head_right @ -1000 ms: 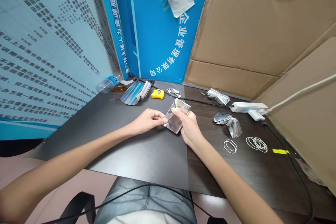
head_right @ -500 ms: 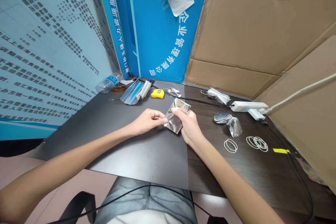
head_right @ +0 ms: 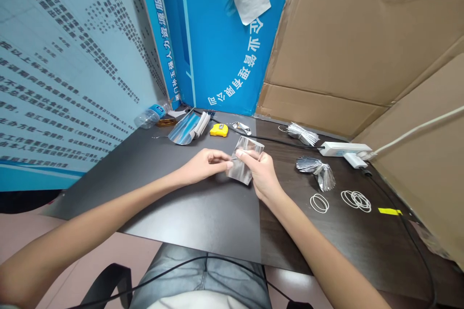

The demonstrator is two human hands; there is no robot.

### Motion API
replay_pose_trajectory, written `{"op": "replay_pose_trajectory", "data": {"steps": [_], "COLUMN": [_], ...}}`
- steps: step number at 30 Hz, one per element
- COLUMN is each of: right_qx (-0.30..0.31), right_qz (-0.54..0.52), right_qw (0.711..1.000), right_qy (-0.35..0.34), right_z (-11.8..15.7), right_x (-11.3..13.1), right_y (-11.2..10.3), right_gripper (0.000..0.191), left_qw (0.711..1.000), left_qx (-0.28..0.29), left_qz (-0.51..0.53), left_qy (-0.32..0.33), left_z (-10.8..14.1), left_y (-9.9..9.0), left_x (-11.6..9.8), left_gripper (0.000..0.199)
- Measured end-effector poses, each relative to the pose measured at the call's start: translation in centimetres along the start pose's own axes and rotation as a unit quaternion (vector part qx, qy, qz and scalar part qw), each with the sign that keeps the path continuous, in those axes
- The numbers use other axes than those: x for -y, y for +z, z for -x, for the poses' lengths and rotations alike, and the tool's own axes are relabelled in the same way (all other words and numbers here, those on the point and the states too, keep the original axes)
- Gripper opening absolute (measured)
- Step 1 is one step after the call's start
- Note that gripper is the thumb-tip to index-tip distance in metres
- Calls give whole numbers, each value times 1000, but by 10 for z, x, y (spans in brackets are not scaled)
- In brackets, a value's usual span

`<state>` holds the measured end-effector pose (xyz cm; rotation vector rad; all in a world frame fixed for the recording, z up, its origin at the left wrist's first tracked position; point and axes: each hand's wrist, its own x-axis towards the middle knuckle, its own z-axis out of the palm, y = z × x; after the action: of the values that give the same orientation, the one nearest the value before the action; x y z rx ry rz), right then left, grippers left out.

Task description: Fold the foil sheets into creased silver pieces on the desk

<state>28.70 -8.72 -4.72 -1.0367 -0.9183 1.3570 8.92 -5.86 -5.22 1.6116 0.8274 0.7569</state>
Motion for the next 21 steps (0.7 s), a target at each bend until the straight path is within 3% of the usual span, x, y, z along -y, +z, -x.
{"op": "replay_pose_trajectory", "data": {"steps": [4, 12, 17, 21], "right_qx": [20, 32, 22, 0], "right_qz": [47, 98, 147, 141], "right_qw": [999, 994, 988, 989], "right_qy": [-14, -21, -50, -46], "right_z": [2, 5, 3, 3], "right_x": [-2, -8, -10, -7], "right_y": [-1, 6, 3, 0], "right_gripper": [30, 34, 33, 47], "left_qw": [995, 989, 989, 989], "left_qx": [-83, -138, -133, -122], "left_qz": [44, 21, 44, 71], "left_qy": [24, 58, 56, 51], "left_z": [0, 2, 1, -1], "left_y": [1, 6, 5, 6], "left_x": [-10, -14, -8, -3], "left_gripper": [46, 26, 27, 35]}}
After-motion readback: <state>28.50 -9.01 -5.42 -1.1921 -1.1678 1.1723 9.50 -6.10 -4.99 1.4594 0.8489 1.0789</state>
